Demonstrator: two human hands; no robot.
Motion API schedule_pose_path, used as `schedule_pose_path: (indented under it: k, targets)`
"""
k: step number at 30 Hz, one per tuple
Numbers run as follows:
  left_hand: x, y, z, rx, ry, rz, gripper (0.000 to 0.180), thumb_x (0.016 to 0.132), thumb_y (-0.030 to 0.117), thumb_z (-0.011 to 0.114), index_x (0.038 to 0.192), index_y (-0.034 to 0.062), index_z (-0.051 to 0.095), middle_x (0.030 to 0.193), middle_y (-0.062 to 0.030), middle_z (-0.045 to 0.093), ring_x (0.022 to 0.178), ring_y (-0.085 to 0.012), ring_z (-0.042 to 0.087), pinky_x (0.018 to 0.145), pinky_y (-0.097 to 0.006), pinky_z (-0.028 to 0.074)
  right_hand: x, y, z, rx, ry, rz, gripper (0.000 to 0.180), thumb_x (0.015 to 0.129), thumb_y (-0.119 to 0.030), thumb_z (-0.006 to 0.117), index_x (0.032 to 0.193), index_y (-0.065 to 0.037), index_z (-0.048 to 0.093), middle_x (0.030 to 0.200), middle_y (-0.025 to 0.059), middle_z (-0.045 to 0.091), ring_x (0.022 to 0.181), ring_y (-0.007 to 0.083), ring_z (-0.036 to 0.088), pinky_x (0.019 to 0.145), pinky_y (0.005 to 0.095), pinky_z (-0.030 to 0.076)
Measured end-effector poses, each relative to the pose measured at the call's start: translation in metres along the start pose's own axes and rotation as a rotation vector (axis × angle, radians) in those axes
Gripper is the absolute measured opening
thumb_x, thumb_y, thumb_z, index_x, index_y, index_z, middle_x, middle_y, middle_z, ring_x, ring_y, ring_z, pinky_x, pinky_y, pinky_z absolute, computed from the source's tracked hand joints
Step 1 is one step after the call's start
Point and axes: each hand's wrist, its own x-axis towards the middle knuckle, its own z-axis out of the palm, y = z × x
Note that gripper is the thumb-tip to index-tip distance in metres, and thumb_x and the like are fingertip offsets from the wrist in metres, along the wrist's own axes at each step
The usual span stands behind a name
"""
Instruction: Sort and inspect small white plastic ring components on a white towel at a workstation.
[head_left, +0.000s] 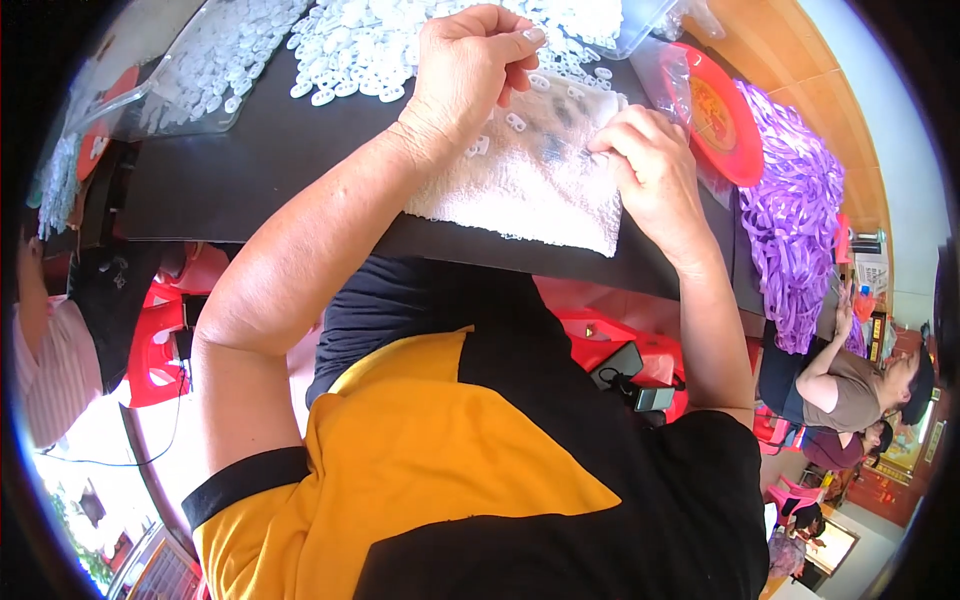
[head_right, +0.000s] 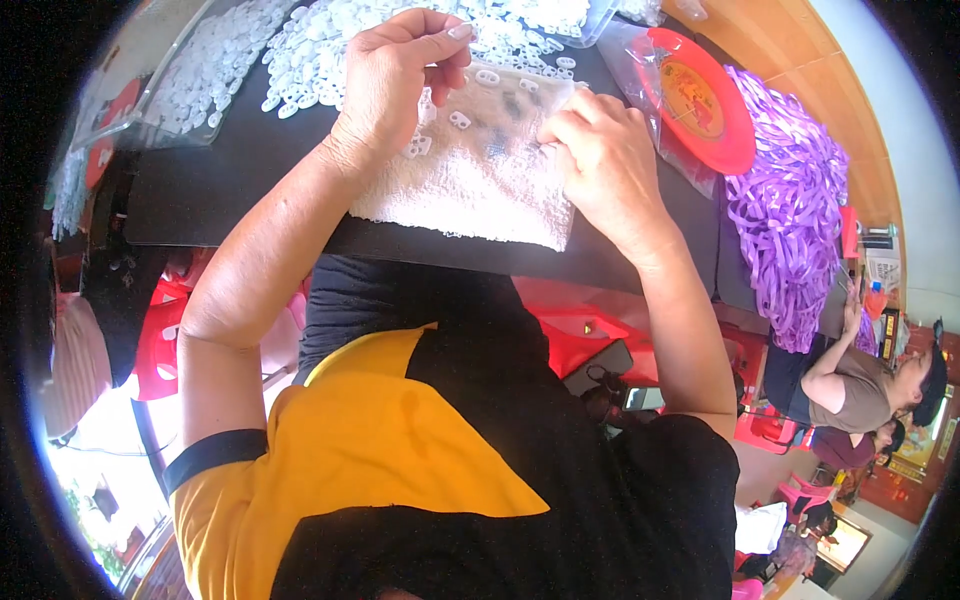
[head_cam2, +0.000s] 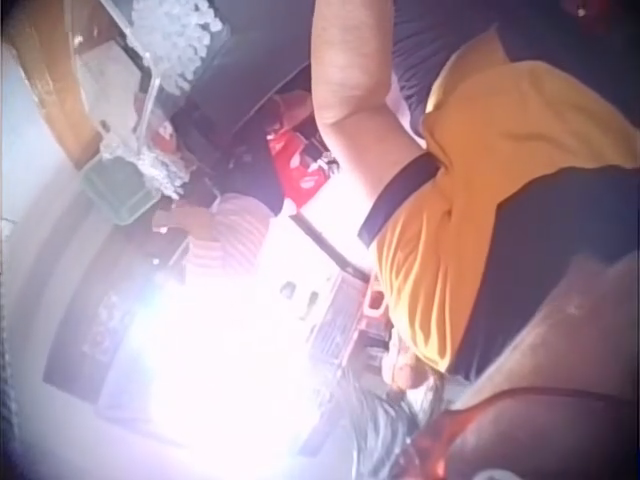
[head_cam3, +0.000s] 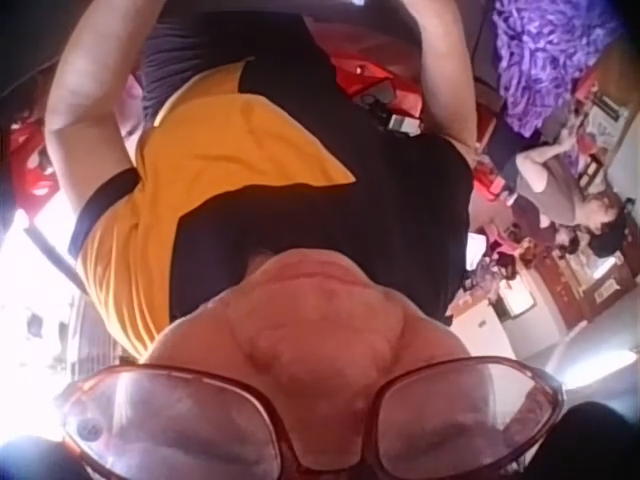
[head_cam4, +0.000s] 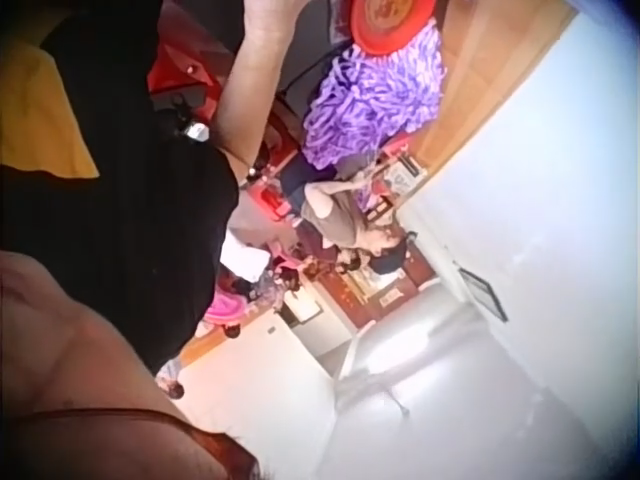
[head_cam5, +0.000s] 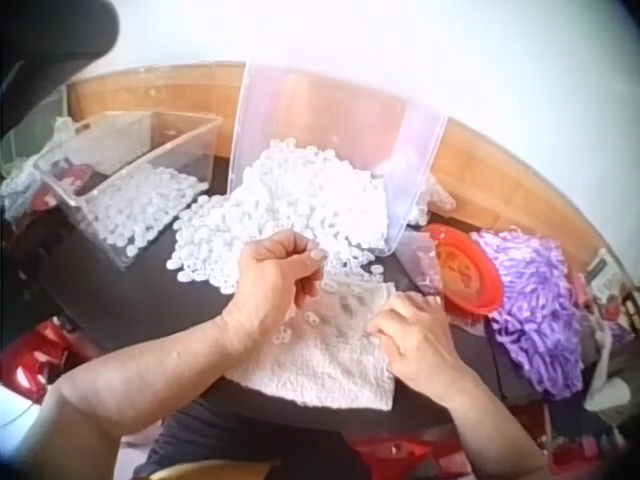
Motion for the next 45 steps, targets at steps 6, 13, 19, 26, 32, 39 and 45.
schedule_pose_path:
  k: [6,13,19,26,32,39,45]
  targets:
    - [-0.005,0.004,0.002,-0.05,-0.017,0.004,0.009,0.088,0.005,0.063,0.08,0.0018,0.062,0.064,-0.0043,0.059,0.049,-0.0104,0.051,0.043,-0.022,0.037,0.005,-0.004,-0.002,0.021,0.059,-0.007,0.012,0.075,-0.003,0.063,0.083,-0.011,0.066,0.09,0.0024,0.058,0.094,0.0242,0.057,0.076,0.0374,0.04]
    - [-0.013,0.004,0.005,0.218,-0.021,0.126,0.012,0.09,0.012,0.063,0.09,-0.0001,0.067,0.073,-0.004,0.063,0.061,-0.0098,0.057,0.051,-0.024,0.042,0.007,0.003,0.001,0.037,0.009,-0.023,0.012,0.076,-0.002,0.061,0.083,-0.01,0.066,0.09,0.0021,0.059,0.095,0.0233,0.057,0.077,0.0376,0.04]
    - [-0.013,0.005,0.005,0.219,-0.036,0.13,0.012,0.09,0.012,0.063,0.089,0.0011,0.067,0.072,-0.0032,0.063,0.061,-0.009,0.057,0.05,-0.023,0.042,0.004,0.004,-0.001,0.055,0.062,0.021,0.013,0.074,-0.002,0.062,0.084,-0.01,0.066,0.09,0.0024,0.06,0.094,0.0238,0.058,0.076,0.0386,0.04]
    - [-0.014,0.005,0.006,0.259,-0.02,0.118,0.012,0.09,0.012,0.063,0.089,0.0012,0.067,0.072,-0.0029,0.063,0.06,-0.0087,0.056,0.05,-0.023,0.042,0.002,0.002,0.001,0.023,0.043,0.031,0.014,0.073,-0.002,0.065,0.085,-0.01,0.066,0.09,0.0023,0.06,0.093,0.0236,0.059,0.075,0.0393,0.042]
    - [-0.014,0.005,0.006,0.273,0.0,0.117,0.011,0.09,0.011,0.063,0.089,0.0012,0.068,0.072,-0.0029,0.063,0.06,-0.0084,0.056,0.05,-0.022,0.042,-0.001,0.004,0.007,0.047,0.058,0.089,0.014,0.073,-0.004,0.067,0.085,-0.011,0.066,0.09,0.002,0.061,0.093,0.0241,0.06,0.074,0.0389,0.043]
    - [-0.014,0.003,0.005,0.269,-0.007,0.117,0.011,0.089,0.011,0.064,0.089,0.0011,0.068,0.072,-0.0032,0.063,0.059,-0.0084,0.056,0.05,-0.022,0.041,0.001,0.004,0.01,0.037,0.09,0.087,0.012,0.075,-0.003,0.064,0.084,-0.011,0.066,0.087,0.0026,0.061,0.087,0.0256,0.06,0.073,0.039,0.043]
    - [-0.014,0.004,0.008,0.263,-0.012,0.121,0.011,0.089,0.01,0.064,0.089,0.0004,0.068,0.072,-0.0032,0.063,0.058,-0.0085,0.055,0.049,-0.022,0.041,0.006,0.007,0.0,-0.129,0.14,0.063,0.007,0.076,-0.005,0.062,0.082,-0.009,0.063,0.087,0.0038,0.059,0.091,0.0255,0.059,0.078,0.04,0.041]
